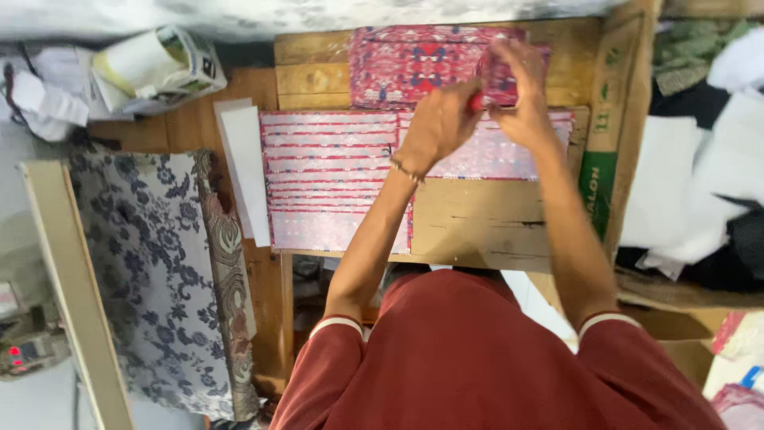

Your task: The person repeatedly folds small rectangular pieces of patterned fabric on a wooden table. They pick up a piece, fold it in half, and place it on a growing stack. The person occasionally picks up a white paper sheet to separate layers of fabric. The task continues with the same folding motion throughout the clip.

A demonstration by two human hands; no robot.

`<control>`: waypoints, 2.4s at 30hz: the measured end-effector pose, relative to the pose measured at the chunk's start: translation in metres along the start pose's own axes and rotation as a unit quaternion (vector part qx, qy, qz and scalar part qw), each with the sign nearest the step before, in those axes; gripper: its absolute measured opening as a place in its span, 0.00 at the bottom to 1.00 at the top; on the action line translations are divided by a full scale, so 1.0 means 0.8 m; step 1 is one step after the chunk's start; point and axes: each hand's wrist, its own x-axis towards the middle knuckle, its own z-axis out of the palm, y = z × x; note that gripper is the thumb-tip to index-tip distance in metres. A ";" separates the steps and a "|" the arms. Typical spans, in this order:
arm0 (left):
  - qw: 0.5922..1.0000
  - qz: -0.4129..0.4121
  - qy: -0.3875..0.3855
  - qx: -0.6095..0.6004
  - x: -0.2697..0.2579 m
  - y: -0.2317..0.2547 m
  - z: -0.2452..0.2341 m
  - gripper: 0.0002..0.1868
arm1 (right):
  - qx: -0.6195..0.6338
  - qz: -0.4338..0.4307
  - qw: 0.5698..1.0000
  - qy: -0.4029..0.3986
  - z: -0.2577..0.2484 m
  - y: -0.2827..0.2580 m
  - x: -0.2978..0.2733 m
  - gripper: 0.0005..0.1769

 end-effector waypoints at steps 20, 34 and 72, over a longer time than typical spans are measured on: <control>0.900 -0.379 0.001 -0.216 -0.231 -0.105 -0.001 0.13 | -0.017 0.324 0.892 -0.314 -0.136 0.073 -0.274 0.27; 0.952 -0.276 0.130 0.000 -0.206 -0.265 0.152 0.15 | -0.169 0.300 0.939 -0.007 -0.100 0.220 -0.303 0.10; 0.929 -0.355 0.083 0.069 -0.173 -0.296 0.114 0.08 | -0.375 0.418 0.813 0.153 -0.008 0.170 -0.244 0.21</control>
